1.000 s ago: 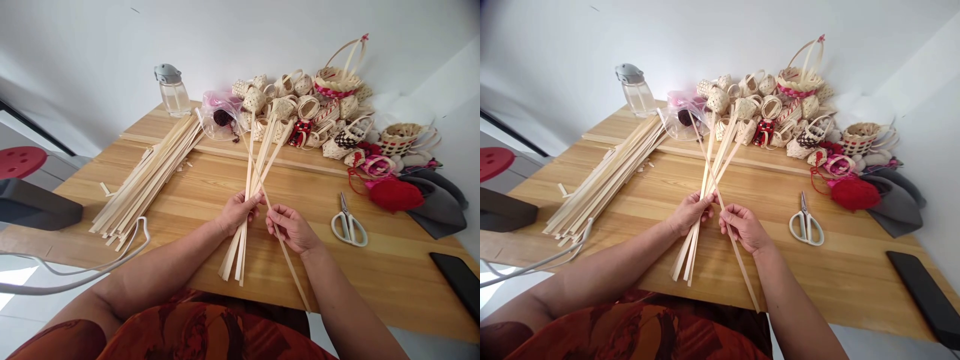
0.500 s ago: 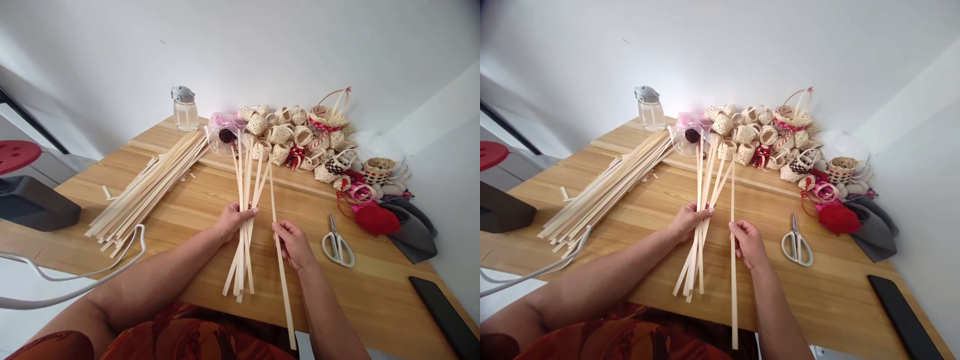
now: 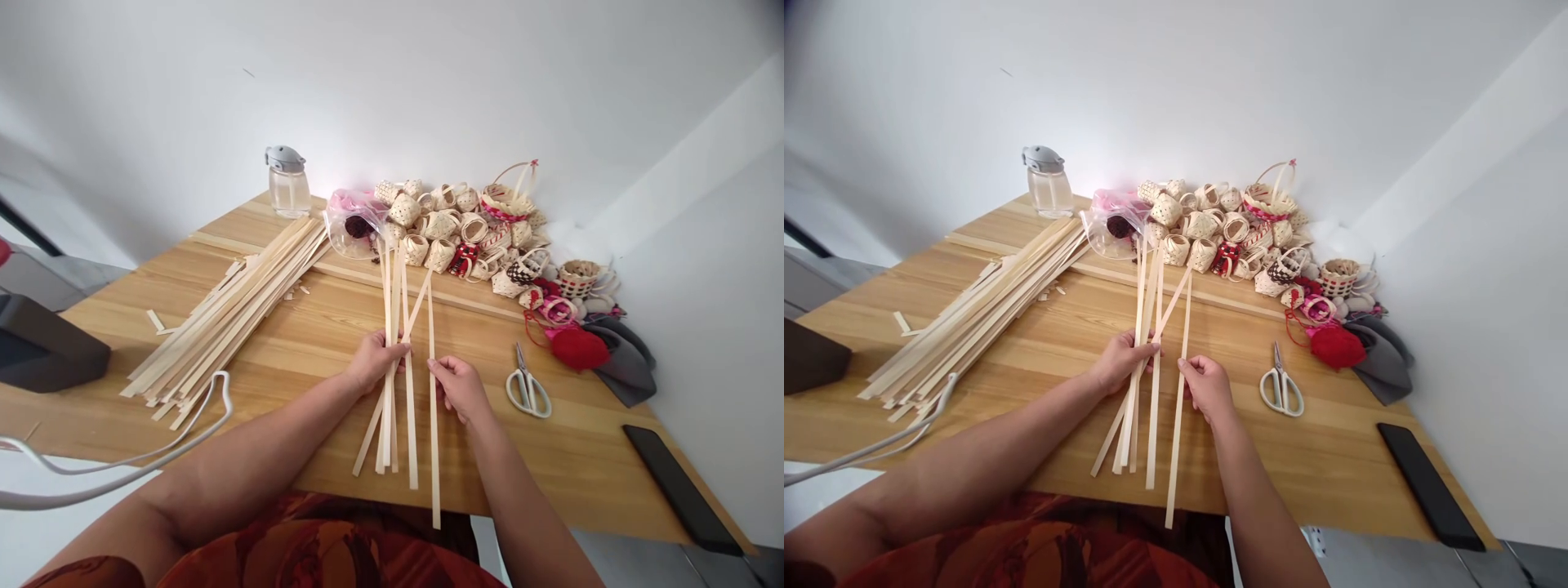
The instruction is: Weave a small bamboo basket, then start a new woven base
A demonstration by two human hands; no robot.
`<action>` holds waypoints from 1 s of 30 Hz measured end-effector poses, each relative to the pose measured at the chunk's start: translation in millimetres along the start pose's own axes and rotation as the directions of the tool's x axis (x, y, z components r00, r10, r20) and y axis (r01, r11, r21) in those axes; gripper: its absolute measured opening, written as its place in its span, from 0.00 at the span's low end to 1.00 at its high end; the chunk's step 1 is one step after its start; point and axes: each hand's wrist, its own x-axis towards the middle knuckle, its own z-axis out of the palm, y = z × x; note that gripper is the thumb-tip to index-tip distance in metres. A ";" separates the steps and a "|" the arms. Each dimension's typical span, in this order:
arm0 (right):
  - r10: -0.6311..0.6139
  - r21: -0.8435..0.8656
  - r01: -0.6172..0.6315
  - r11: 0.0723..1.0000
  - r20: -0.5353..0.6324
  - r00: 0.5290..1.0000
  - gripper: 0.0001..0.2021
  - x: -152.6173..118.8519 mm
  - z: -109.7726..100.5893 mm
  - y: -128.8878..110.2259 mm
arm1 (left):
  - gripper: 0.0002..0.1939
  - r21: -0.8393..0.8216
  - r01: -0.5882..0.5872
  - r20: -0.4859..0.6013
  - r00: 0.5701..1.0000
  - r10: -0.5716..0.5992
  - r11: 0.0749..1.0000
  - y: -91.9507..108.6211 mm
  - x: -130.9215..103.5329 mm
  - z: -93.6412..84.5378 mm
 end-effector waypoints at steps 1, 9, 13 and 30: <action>0.008 -0.019 -0.008 1.000 -0.001 1.000 0.17 1.6 -0.4 -0.1 | 0.17 0.006 0.007 -0.002 1.000 -0.007 1.000 -0.2 0.2 -0.1; 0.011 -0.107 -0.015 0.994 -0.040 0.999 0.16 14.4 -6.3 2.8 | 0.14 0.043 0.013 0.015 1.000 -0.014 0.999 2.8 -2.1 0.8; 0.009 -0.067 -0.010 0.998 -0.013 1.000 0.14 9.4 -2.7 -0.8 | 0.11 0.057 0.005 0.004 1.000 -0.005 0.998 2.0 0.0 -0.3; 0.099 0.345 -0.276 0.897 0.453 0.886 0.17 -35.9 12.7 -19.9 | 0.28 -0.158 -0.021 0.178 0.983 0.049 0.987 15.0 -9.1 3.0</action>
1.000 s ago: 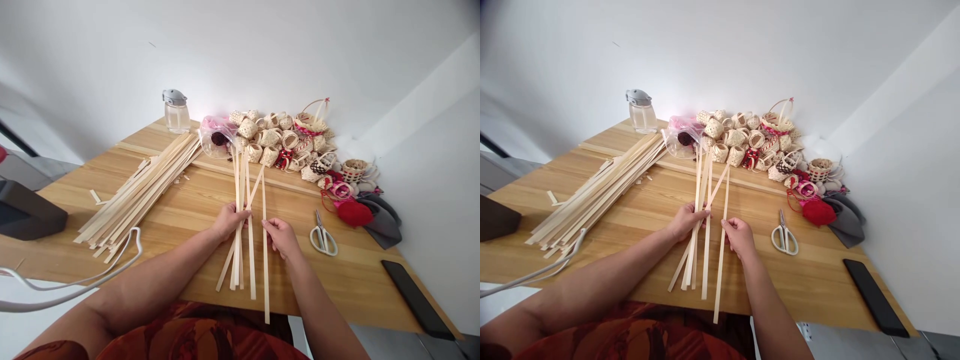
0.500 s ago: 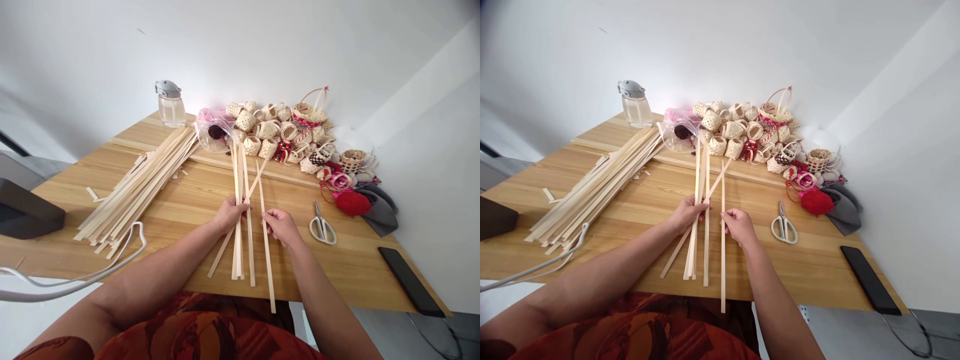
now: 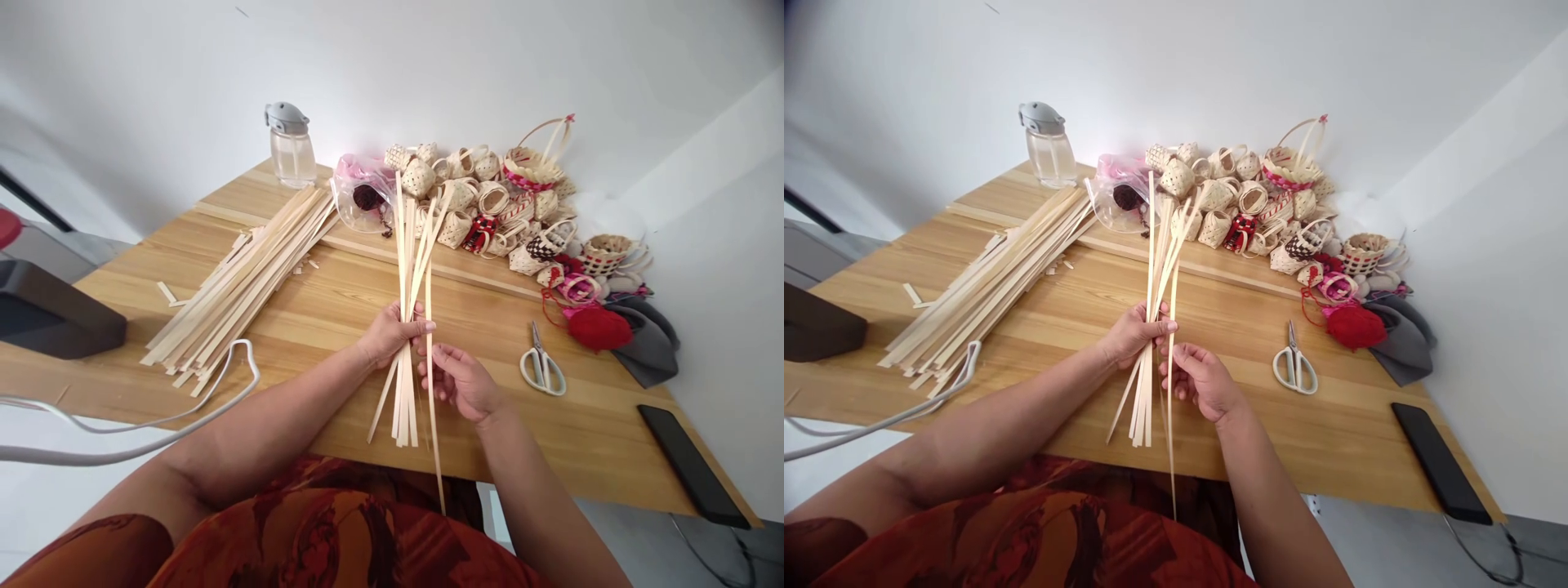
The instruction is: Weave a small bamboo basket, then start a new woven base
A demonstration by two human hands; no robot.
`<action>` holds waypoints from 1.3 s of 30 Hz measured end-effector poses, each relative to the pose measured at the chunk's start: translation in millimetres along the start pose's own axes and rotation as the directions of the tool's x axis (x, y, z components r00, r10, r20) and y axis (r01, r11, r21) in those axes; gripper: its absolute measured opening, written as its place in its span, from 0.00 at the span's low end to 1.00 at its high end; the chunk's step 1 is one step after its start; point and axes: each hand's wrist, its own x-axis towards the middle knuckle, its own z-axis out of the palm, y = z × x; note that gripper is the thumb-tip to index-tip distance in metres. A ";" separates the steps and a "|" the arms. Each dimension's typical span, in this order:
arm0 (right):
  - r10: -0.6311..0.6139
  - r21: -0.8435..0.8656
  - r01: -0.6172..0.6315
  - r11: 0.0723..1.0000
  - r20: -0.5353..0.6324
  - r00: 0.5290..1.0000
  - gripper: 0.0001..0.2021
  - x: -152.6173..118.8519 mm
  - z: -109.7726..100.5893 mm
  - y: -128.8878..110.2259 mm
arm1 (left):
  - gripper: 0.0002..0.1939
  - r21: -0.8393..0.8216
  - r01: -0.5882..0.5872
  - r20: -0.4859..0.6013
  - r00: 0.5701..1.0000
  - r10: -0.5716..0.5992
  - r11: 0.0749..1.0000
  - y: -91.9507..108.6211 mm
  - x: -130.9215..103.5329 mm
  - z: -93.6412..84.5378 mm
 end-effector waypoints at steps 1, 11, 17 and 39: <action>-0.021 -0.038 0.020 0.999 -0.036 0.999 0.17 -0.5 0.4 -0.2 | 0.27 0.012 -0.017 -0.012 1.000 0.017 1.000 -0.6 0.5 -0.9; -0.196 -0.278 0.127 0.952 -0.235 0.952 0.14 3.9 3.8 -4.2 | 0.23 0.092 -0.008 -0.047 0.999 0.013 0.996 -1.6 3.9 -2.8; -0.244 -0.342 0.103 0.934 -0.400 0.883 0.13 15.1 -22.2 -9.3 | 0.26 0.000 0.082 -0.058 0.995 -0.082 0.997 0.0 4.3 -6.8; -0.169 -0.551 -0.104 0.828 -0.423 0.890 0.07 52.0 -29.0 -15.4 | 0.18 0.040 0.054 -0.081 0.995 -0.050 0.998 -1.5 2.1 -3.2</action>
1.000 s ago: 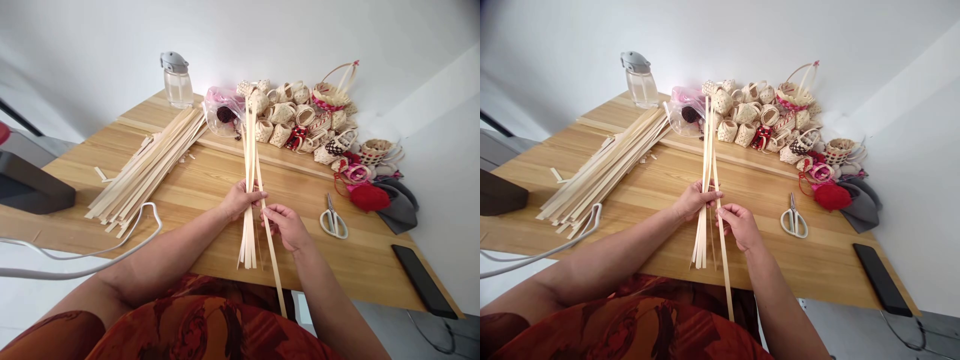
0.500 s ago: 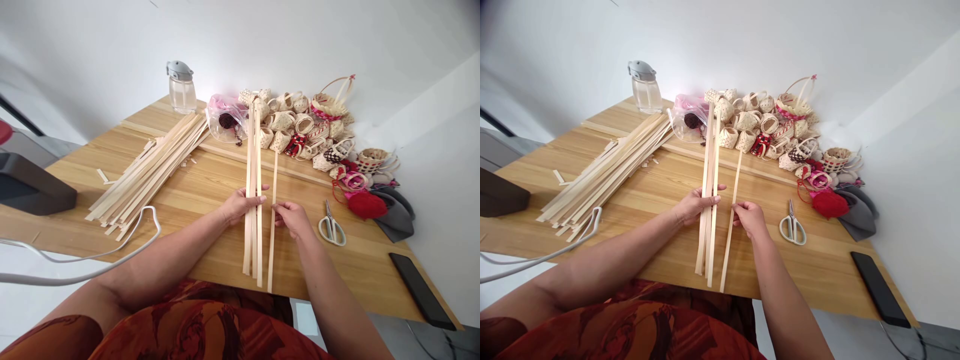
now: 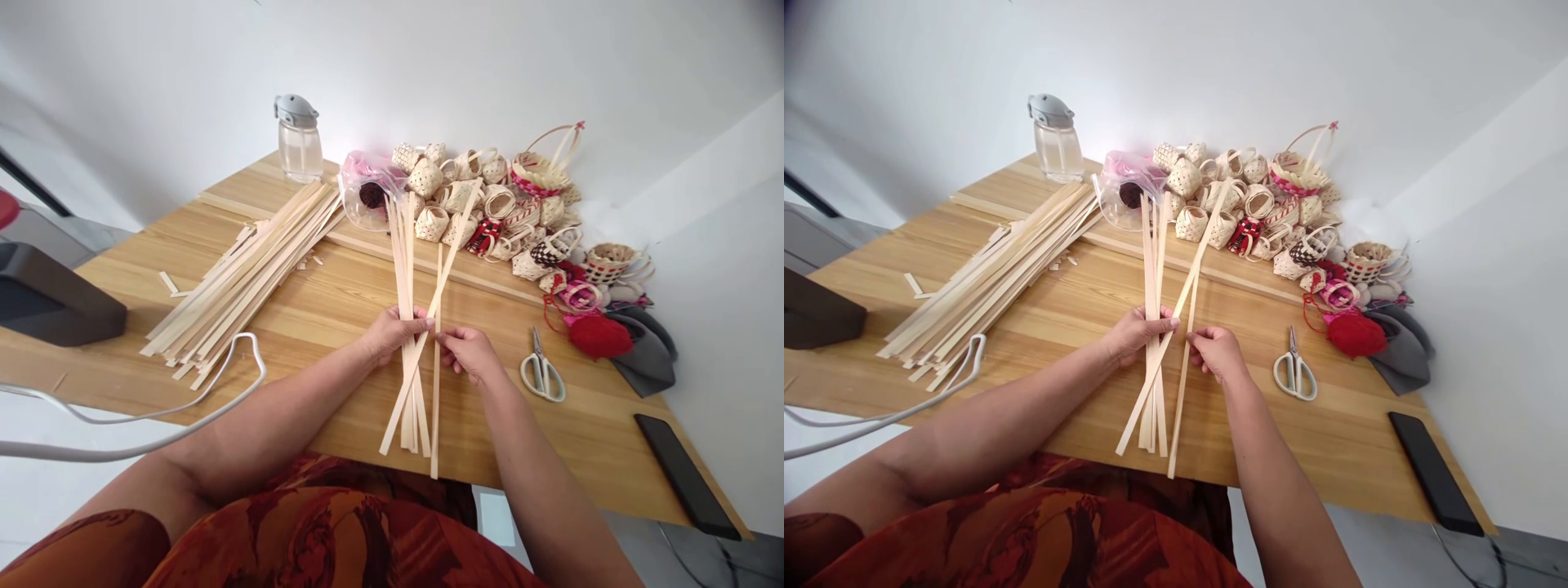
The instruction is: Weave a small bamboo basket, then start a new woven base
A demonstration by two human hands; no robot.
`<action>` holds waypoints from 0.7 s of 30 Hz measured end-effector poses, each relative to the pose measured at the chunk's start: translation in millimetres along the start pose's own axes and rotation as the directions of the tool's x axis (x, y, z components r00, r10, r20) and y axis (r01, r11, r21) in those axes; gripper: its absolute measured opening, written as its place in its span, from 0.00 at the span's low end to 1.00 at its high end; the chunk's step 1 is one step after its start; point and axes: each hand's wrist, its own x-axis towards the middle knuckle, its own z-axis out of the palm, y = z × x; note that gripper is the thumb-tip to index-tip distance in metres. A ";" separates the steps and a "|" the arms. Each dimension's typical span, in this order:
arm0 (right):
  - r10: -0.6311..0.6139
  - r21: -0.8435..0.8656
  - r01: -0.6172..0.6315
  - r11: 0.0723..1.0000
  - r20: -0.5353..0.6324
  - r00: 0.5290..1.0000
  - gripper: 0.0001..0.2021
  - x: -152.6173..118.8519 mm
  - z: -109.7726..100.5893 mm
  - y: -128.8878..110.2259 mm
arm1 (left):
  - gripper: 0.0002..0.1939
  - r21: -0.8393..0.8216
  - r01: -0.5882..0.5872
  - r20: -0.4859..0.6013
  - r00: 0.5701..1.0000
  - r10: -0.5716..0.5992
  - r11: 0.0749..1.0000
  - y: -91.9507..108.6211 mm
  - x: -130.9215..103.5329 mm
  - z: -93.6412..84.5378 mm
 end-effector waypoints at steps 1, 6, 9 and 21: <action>-0.007 -0.013 0.007 1.000 0.001 1.000 0.07 0.1 0.1 -0.5 | 0.18 0.006 -0.008 -0.007 1.000 0.008 1.000 0.3 -0.1 0.3; -0.104 -0.109 0.095 0.990 -0.081 0.991 0.08 -8.5 -6.6 -1.8 | 0.17 0.028 -0.008 -0.036 0.999 0.009 1.000 -0.4 0.5 0.1; -0.203 -0.116 0.188 0.975 -0.136 0.970 0.09 -22.8 -9.3 -4.2 | 0.17 0.026 -0.007 -0.048 0.999 0.008 1.000 -1.8 0.6 -0.5; -0.224 0.191 0.191 0.963 0.172 0.959 0.13 -58.3 16.7 -19.7 | 0.20 -0.086 0.093 0.049 0.995 -0.089 0.992 1.1 -3.4 1.7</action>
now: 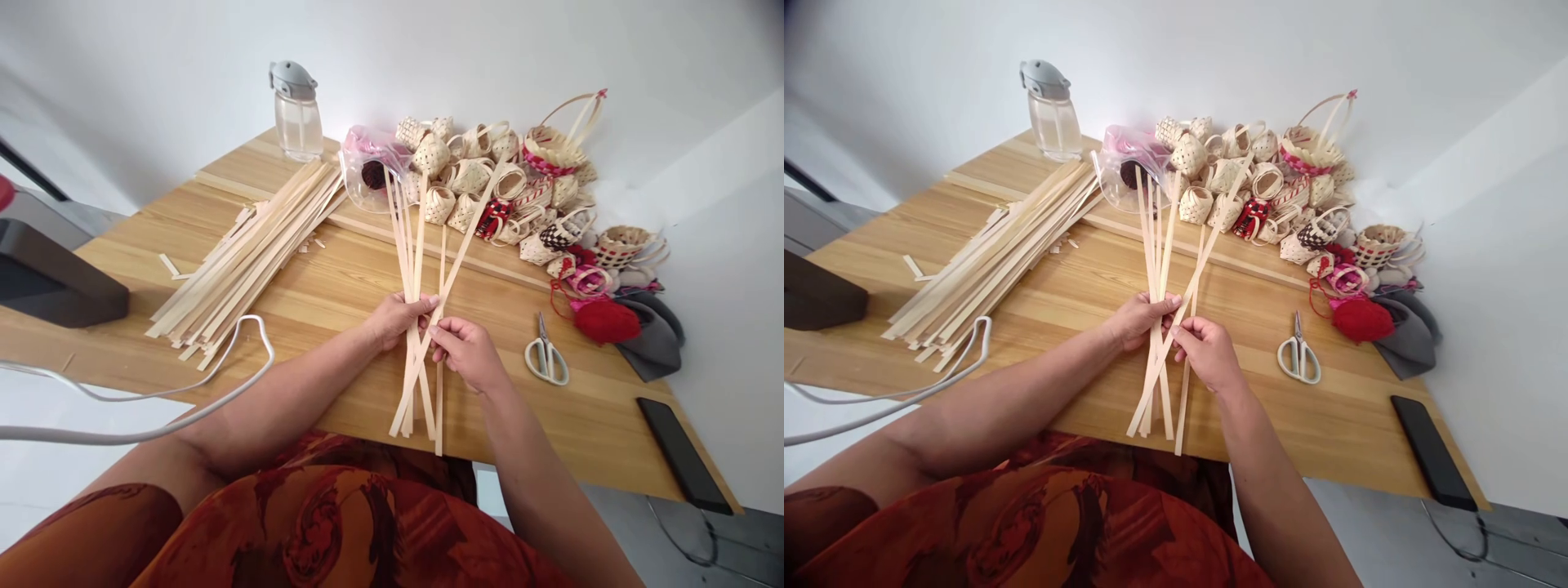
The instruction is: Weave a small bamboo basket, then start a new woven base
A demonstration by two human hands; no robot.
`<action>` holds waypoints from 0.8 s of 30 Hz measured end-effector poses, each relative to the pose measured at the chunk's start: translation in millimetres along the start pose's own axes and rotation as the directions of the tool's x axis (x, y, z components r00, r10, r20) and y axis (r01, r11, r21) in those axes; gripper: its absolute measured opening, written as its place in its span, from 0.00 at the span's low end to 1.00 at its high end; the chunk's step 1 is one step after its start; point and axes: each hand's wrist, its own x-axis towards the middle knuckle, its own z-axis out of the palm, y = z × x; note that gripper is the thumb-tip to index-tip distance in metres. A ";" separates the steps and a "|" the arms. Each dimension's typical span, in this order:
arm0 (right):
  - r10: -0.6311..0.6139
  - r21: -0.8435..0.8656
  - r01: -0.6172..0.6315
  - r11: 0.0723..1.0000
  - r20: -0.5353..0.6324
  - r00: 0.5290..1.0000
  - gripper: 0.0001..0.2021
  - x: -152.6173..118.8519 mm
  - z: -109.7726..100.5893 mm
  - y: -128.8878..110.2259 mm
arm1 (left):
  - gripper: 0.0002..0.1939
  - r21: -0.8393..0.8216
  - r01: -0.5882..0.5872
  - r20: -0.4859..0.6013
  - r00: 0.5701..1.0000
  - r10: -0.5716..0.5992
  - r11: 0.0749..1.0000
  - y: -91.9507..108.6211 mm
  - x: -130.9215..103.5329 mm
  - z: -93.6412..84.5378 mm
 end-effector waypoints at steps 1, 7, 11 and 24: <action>0.003 0.007 -0.003 1.000 0.023 1.000 0.13 -1.1 -1.6 -0.6 | 0.19 -0.004 0.001 0.000 1.000 -0.001 1.000 0.9 -0.5 0.5; 0.050 -0.040 -0.045 0.998 0.134 0.990 0.12 -9.2 -8.4 -2.5 | 0.18 0.017 -0.043 -0.012 0.999 0.043 0.999 7.9 -1.6 2.6; 0.120 0.140 -0.150 0.979 0.201 0.972 0.16 -12.8 -10.5 1.4 | 0.18 -0.011 -0.044 -0.015 0.999 0.044 0.999 10.2 0.1 -0.7; 0.167 0.380 -0.240 0.893 0.217 0.962 0.17 -18.5 -5.0 7.5 | 0.24 -0.048 0.012 0.197 0.980 -0.002 0.999 13.7 -5.2 -0.9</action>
